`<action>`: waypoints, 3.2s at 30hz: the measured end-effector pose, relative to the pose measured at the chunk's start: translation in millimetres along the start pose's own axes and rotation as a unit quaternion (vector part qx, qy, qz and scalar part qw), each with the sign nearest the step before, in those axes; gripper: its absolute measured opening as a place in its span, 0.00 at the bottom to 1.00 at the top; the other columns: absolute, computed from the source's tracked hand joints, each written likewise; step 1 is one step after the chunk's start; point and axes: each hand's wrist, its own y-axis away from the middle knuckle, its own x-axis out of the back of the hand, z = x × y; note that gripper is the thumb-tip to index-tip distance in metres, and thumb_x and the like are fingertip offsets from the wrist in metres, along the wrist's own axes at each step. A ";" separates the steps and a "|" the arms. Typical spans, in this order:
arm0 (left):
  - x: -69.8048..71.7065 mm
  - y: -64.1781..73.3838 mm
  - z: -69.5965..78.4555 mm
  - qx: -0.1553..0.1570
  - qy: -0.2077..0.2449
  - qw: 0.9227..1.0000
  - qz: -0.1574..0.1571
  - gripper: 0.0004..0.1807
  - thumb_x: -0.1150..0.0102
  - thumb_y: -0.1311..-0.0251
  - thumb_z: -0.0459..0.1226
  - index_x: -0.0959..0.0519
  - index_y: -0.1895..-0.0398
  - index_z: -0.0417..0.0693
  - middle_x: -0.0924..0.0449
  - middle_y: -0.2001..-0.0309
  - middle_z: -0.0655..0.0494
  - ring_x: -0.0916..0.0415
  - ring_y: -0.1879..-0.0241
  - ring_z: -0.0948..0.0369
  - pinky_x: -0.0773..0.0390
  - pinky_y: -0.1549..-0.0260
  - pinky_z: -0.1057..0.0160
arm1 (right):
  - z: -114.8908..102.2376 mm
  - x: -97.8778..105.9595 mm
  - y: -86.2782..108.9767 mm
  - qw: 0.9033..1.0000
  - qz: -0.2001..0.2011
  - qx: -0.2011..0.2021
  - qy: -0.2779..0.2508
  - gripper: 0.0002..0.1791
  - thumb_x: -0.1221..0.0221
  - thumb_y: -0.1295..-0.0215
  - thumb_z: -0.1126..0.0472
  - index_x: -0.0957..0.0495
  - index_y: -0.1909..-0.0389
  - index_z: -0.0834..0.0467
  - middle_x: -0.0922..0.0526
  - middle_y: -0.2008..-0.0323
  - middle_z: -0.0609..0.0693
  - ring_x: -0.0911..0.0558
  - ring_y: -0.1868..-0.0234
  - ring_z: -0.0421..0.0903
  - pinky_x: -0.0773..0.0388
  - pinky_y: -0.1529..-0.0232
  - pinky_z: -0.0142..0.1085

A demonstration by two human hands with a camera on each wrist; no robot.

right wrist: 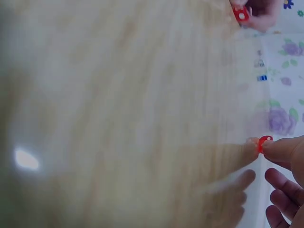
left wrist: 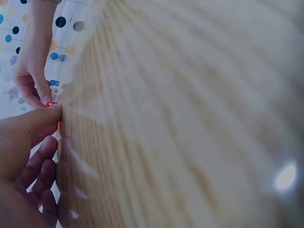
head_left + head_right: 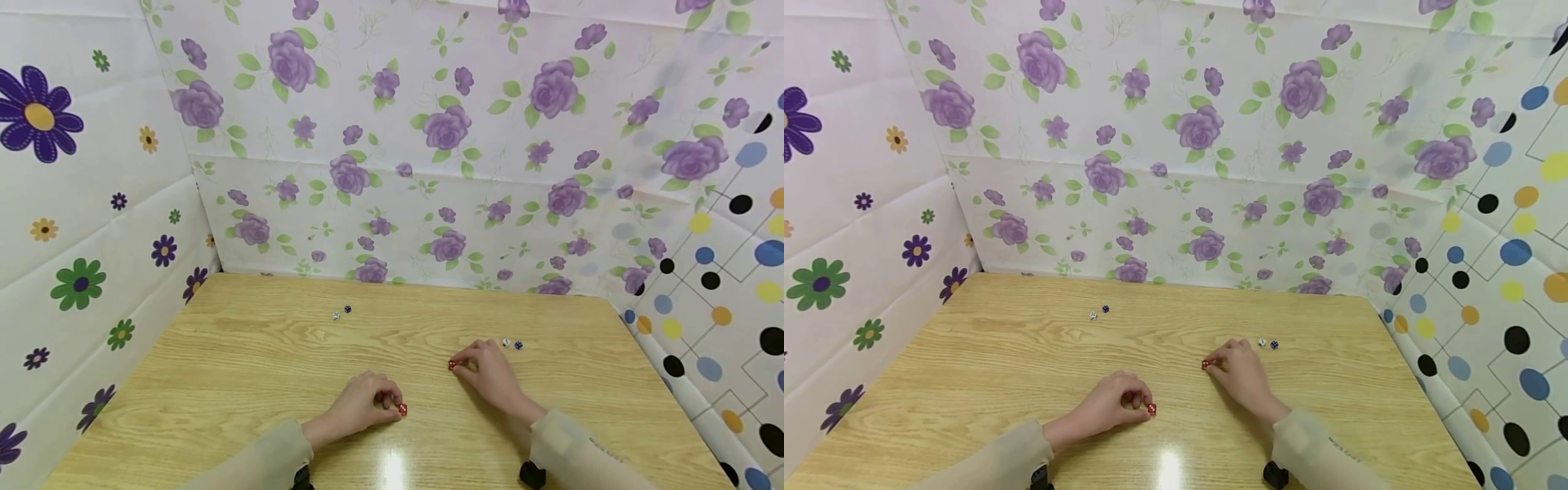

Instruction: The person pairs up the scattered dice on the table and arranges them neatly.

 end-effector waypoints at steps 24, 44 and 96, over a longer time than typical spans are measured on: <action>2.3 -0.6 -0.6 0.006 0.022 1.000 -0.009 0.07 0.26 0.48 0.45 0.17 0.69 0.62 0.23 0.75 0.65 0.32 0.72 0.69 0.35 0.65 0.71 | -37.0 -12.5 22.1 0.997 -0.038 0.033 -0.055 0.05 0.29 0.44 0.56 0.12 0.67 0.42 0.18 0.68 0.34 0.27 0.64 0.35 0.30 0.62 0.29; 0.3 -0.8 -0.9 0.008 0.021 1.000 -0.007 0.07 0.26 0.48 0.44 0.17 0.69 0.62 0.24 0.75 0.66 0.33 0.71 0.70 0.35 0.64 0.71 | -63.1 -17.7 39.3 0.990 -0.082 0.052 -0.105 0.05 0.31 0.42 0.56 0.12 0.64 0.46 0.19 0.69 0.37 0.25 0.68 0.32 0.29 0.67 0.25; 0.3 -0.5 -1.1 -0.001 0.029 1.000 -0.006 0.07 0.26 0.47 0.42 0.17 0.69 0.58 0.24 0.77 0.65 0.34 0.71 0.70 0.36 0.64 0.71 | -76.1 -24.0 46.8 0.986 -0.094 0.037 -0.134 0.04 0.31 0.41 0.56 0.13 0.65 0.47 0.20 0.70 0.36 0.27 0.67 0.33 0.30 0.65 0.25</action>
